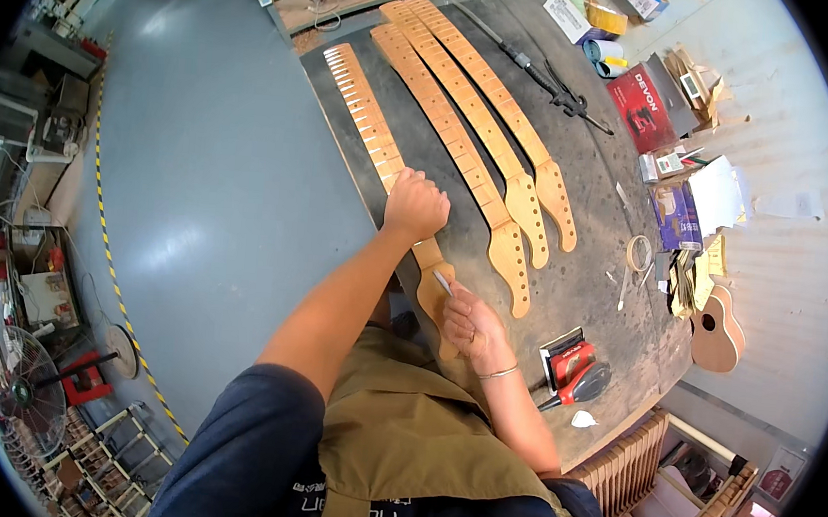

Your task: The person handles several unfinished guitar necks on a workbench, using a small tool to clean the fret slots. They then use a handheld electric sander to smooth the surface of the necks. The person also moves the necks to a drying rack and back to the workbench during the process.

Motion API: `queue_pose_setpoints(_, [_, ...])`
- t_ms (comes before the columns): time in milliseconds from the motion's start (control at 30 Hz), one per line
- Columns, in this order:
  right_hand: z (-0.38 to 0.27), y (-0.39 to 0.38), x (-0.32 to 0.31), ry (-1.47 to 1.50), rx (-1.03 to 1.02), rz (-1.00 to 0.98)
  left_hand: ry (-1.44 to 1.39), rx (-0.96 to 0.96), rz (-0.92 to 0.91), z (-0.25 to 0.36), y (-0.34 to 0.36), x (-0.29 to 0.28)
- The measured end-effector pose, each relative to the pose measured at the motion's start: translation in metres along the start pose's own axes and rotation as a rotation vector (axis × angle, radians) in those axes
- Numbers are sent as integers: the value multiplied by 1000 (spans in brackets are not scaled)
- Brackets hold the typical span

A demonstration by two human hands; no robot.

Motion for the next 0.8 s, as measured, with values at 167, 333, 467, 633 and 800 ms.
queue_pose_setpoints(167, [-7,-7,12,-42,-17,149,-10,-37,-90,2,3,-3])
queue_pose_setpoints(333, [-15,-11,-4,-74,-163,175,-36,0,-3,2,1,1])
queue_pose_setpoints(467, [-50,-48,15,-253,-347,47,-27,-54,-79,3,2,-10])
queue_pose_setpoints(633, [-27,-49,43,-1694,-1114,192,-62,-5,0,0,2,-1])
queue_pose_setpoints(800, [-7,-53,35,-2072,-923,332,-73,8,15,1,1,-1])
Point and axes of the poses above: each hand's wrist, its own y-axis towards the middle knuckle, its own x-axis out of the palm, z = x × y, the point moved 5 cm from there along y, towards the middle knuckle, and after that the axes turned 1 degree about -x, right-handed, at the moved point
